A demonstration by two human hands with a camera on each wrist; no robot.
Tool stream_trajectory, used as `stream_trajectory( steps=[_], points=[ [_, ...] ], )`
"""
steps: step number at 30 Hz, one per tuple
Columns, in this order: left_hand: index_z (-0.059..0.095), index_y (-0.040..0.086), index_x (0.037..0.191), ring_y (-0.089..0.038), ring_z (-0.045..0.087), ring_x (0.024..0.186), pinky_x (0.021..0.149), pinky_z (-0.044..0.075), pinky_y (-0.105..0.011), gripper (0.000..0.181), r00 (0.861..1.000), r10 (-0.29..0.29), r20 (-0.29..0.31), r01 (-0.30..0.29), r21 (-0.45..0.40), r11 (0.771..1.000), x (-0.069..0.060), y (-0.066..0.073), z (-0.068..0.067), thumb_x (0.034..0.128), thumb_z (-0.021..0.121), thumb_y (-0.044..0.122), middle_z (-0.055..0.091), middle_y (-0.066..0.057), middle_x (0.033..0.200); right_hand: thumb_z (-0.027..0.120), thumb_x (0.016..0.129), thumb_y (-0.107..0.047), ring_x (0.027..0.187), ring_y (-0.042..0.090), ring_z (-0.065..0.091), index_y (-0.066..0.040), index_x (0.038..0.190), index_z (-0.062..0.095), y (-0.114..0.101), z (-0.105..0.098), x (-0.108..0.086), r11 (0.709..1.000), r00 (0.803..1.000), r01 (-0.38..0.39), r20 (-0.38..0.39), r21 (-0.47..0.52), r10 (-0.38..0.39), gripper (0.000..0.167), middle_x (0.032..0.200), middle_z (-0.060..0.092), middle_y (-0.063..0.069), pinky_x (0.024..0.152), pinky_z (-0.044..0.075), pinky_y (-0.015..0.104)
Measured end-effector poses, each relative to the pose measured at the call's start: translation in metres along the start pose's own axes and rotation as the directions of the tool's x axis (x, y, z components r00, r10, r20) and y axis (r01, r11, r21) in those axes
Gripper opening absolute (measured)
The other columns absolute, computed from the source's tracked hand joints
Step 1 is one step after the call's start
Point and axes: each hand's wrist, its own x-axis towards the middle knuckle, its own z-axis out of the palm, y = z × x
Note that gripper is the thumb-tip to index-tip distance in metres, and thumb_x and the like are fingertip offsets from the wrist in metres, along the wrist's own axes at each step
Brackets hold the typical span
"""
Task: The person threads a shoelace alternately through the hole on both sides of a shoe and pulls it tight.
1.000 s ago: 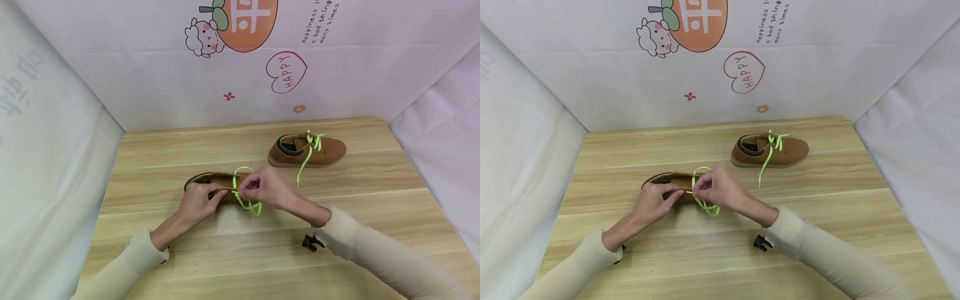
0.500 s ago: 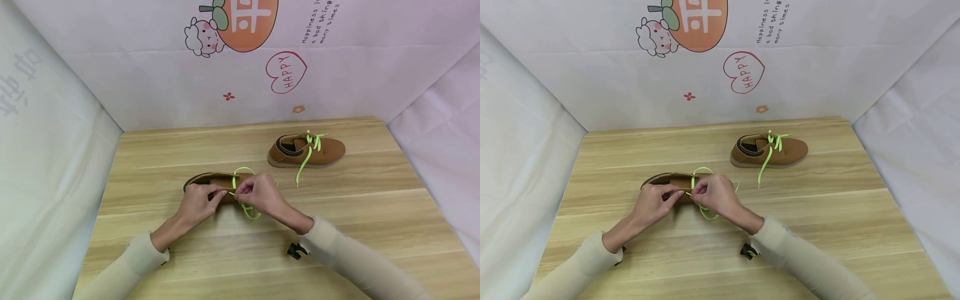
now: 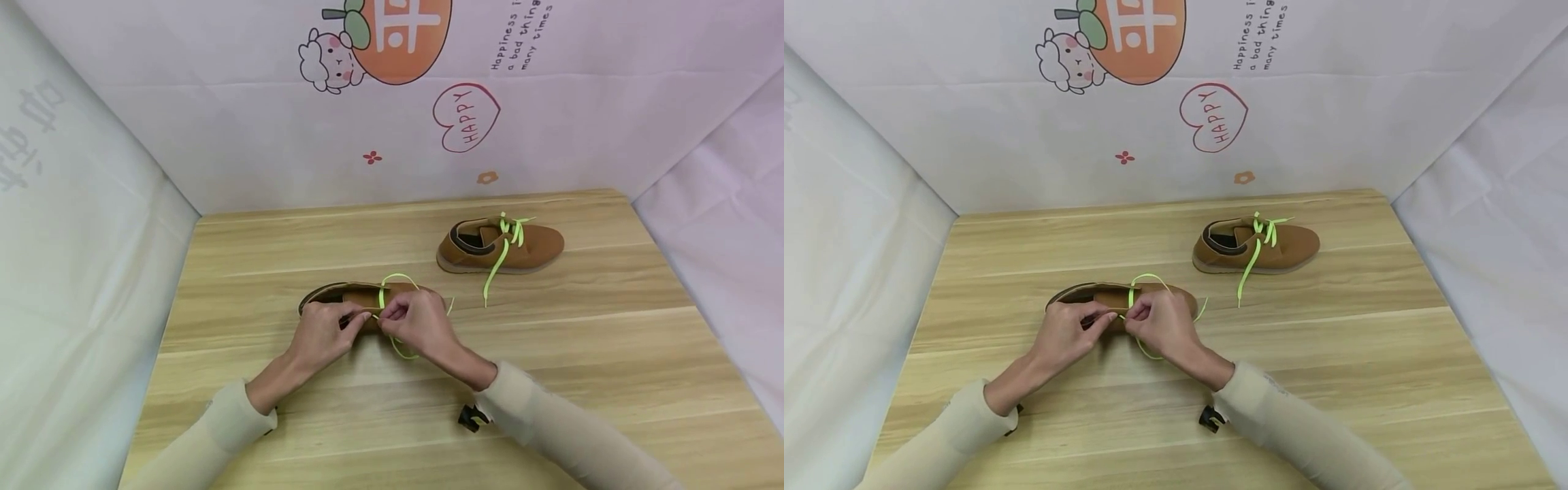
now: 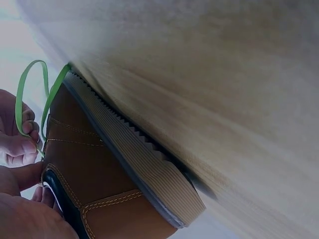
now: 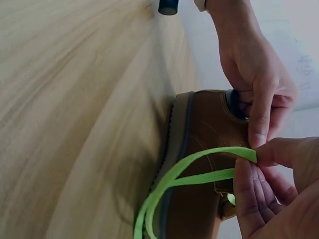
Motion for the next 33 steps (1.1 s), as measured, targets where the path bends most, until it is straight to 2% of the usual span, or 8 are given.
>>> stream_trajectory(
  steps=[5,9,12,16,22,27,30,33],
  points=[
    [0.083,0.004,0.091,0.005,0.033,0.050,0.047,0.031,-0.014,0.006,1.000,0.005,-0.006,-0.005,-0.006,1.000,-0.001,0.000,0.000,0.0937,0.080,0.009,0.080,-0.003,0.081,0.090,0.078,-0.005,0.060,0.001,0.065,-0.014,0.074,0.078,0.001,0.006,-0.001,1.000,0.998,0.016,-0.054,0.002,-0.016,0.015,0.068,0.074,-0.006,0.060,0.054,0.022],
    [0.083,0.003,0.092,0.004,0.034,0.050,0.047,0.032,-0.014,0.006,1.000,0.008,-0.006,-0.008,-0.010,1.000,-0.002,-0.001,0.000,0.0938,0.080,0.008,0.080,-0.004,0.083,0.092,0.078,-0.004,0.063,0.004,0.069,-0.009,0.083,0.075,0.002,0.009,0.000,0.999,0.998,0.013,-0.066,0.045,-0.010,0.018,0.072,0.075,-0.001,0.059,0.056,0.022],
    [0.083,0.004,0.093,0.002,0.045,0.052,0.050,0.040,-0.014,0.006,1.000,0.019,-0.007,-0.019,-0.006,1.000,-0.003,-0.001,0.000,0.0940,0.080,0.008,0.081,-0.004,0.085,0.092,0.078,-0.003,0.064,0.005,0.071,-0.005,0.092,0.076,0.002,0.010,0.000,0.998,0.998,0.003,-0.059,0.059,0.000,0.021,0.074,0.077,0.002,0.058,0.056,0.022],
    [0.083,0.003,0.094,-0.004,0.067,0.065,0.056,0.053,-0.019,0.005,0.999,0.037,-0.012,-0.037,-0.009,0.999,-0.003,-0.001,0.000,0.0938,0.080,0.007,0.081,-0.005,0.088,0.091,0.081,-0.006,0.063,0.005,0.072,-0.003,0.097,0.080,0.001,0.009,0.002,0.999,0.999,0.031,-0.036,0.014,-0.030,0.020,0.074,0.078,0.002,0.061,0.056,0.024],
    [0.083,0.002,0.096,-0.013,0.078,0.079,0.064,0.061,-0.027,0.005,0.998,0.055,-0.011,-0.056,-0.043,0.998,-0.005,-0.002,0.000,0.0932,0.081,0.005,0.081,-0.006,0.092,0.090,0.083,-0.011,0.058,-0.001,0.064,-0.007,0.090,0.083,-0.001,0.003,0.006,0.994,0.996,0.091,0.020,-0.068,-0.089,0.011,0.071,0.076,-0.002,0.058,0.053,0.022],
    [0.083,0.002,0.097,-0.017,0.079,0.084,0.068,0.063,-0.030,0.006,0.997,0.079,-0.018,-0.080,-0.061,0.995,-0.006,-0.003,0.000,0.0926,0.081,0.004,0.082,-0.007,0.093,0.090,0.084,-0.018,0.054,-0.004,0.050,-0.013,0.087,0.084,0.000,-0.002,0.011,0.980,0.987,0.146,0.083,-0.132,-0.136,0.008,0.062,0.065,-0.010,0.049,0.041,0.020],
    [0.083,0.002,0.098,-0.017,0.079,0.083,0.067,0.062,-0.030,0.006,0.995,0.096,-0.022,-0.097,-0.063,0.993,-0.006,-0.004,0.000,0.0919,0.081,0.002,0.082,-0.007,0.093,0.089,0.086,-0.020,0.053,-0.002,0.046,-0.015,0.087,0.085,0.001,-0.005,0.016,0.980,0.978,0.156,0.157,-0.124,-0.136,0.006,0.060,0.060,-0.012,0.048,0.036,0.019],
    [0.082,0.001,0.098,-0.017,0.079,0.082,0.066,0.062,-0.029,0.007,0.994,0.108,-0.024,-0.109,-0.065,0.992,-0.007,-0.005,0.000,0.0913,0.081,0.001,0.081,-0.008,0.093,0.088,0.089,-0.019,0.055,0.000,0.047,-0.015,0.088,0.086,0.002,-0.008,0.020,0.989,0.967,0.124,0.232,-0.082,-0.102,0.004,0.064,0.063,-0.012,0.049,0.036,0.019]
  ],
)
